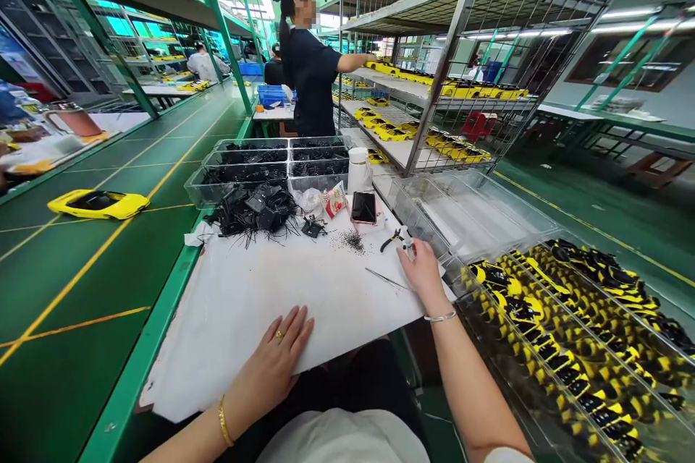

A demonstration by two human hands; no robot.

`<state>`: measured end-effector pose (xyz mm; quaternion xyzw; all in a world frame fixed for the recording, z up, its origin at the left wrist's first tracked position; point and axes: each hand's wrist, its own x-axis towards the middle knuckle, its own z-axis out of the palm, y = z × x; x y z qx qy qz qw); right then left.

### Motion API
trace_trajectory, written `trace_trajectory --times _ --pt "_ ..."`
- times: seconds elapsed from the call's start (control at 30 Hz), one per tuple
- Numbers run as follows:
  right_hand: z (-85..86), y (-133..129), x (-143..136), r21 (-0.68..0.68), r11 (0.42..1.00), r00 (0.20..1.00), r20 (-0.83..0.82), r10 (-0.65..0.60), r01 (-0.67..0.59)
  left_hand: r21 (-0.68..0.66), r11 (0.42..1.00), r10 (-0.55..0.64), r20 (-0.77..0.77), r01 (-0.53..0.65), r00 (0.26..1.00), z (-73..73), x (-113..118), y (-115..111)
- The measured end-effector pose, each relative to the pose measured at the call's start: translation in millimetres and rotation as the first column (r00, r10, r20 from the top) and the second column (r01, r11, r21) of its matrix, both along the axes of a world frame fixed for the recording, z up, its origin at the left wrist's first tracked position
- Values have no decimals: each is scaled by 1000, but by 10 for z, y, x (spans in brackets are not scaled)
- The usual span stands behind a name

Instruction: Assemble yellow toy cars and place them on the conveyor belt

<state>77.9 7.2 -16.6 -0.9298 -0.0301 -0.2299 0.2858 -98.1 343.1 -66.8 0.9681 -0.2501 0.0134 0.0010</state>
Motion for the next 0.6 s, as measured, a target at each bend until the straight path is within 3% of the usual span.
trace_trajectory --times 0.27,0.47,0.6 --pt "-4 112 183 -85 996 983 -183 -4 -12 42 999 22 -52 -20 998 32 5 -27" --pt "-18 100 163 46 998 996 -80 -37 41 23 1000 20 -114 -18 993 14 14 -13" --pt "8 14 116 163 985 998 -35 -54 59 -68 997 -33 -111 25 993 -32 27 11"
